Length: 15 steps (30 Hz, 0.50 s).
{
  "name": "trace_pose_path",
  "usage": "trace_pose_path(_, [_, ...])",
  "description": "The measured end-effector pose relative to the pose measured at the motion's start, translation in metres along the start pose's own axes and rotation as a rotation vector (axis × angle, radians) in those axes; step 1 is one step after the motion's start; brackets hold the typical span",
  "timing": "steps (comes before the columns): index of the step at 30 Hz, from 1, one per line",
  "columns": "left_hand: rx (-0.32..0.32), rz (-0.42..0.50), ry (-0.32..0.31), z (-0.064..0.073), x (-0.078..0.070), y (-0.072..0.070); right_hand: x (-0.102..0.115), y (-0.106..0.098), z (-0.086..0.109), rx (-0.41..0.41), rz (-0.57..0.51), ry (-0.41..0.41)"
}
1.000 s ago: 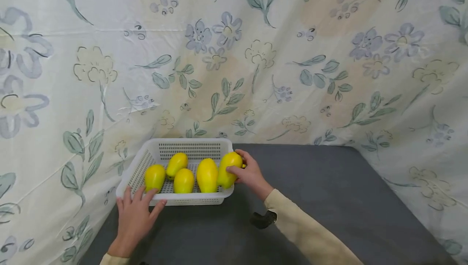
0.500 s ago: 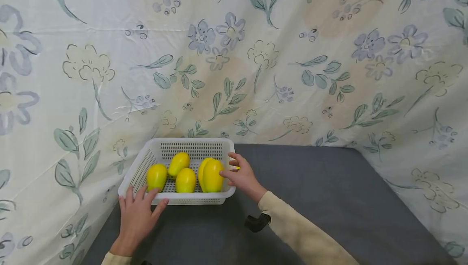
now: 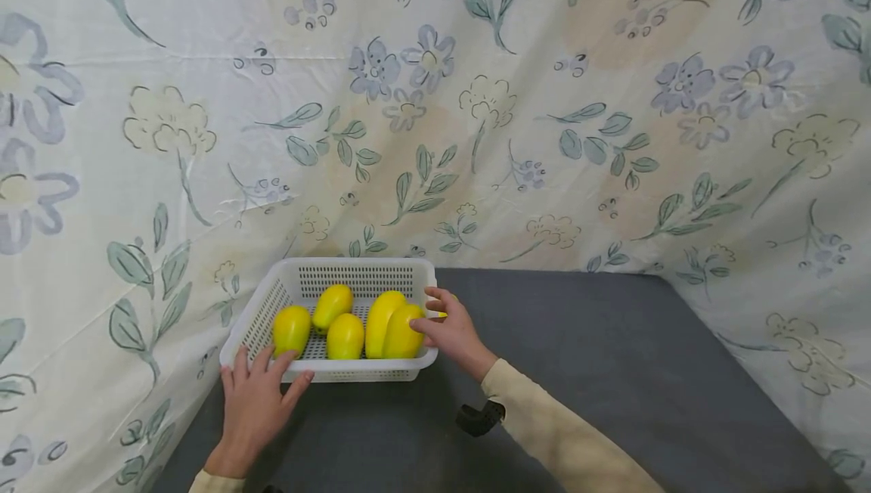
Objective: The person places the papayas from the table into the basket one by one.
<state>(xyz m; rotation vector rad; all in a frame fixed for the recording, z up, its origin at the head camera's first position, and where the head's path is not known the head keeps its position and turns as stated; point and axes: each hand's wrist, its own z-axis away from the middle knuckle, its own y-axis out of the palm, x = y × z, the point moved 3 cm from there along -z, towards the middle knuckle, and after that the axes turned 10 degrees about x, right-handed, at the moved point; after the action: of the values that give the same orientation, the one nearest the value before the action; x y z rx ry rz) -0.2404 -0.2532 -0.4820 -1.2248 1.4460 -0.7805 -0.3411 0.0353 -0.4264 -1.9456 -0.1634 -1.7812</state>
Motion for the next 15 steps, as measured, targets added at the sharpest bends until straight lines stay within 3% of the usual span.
trace_pose_path(10, [-0.030,0.020,0.023,0.001,-0.001,-0.001,-0.003,-0.015,0.004,-0.042,-0.005,-0.001])
trace_pose_path(15, [-0.054,0.012,0.033,0.001,-0.004,-0.003,-0.018,-0.032,0.008,-0.067,-0.022,0.014])
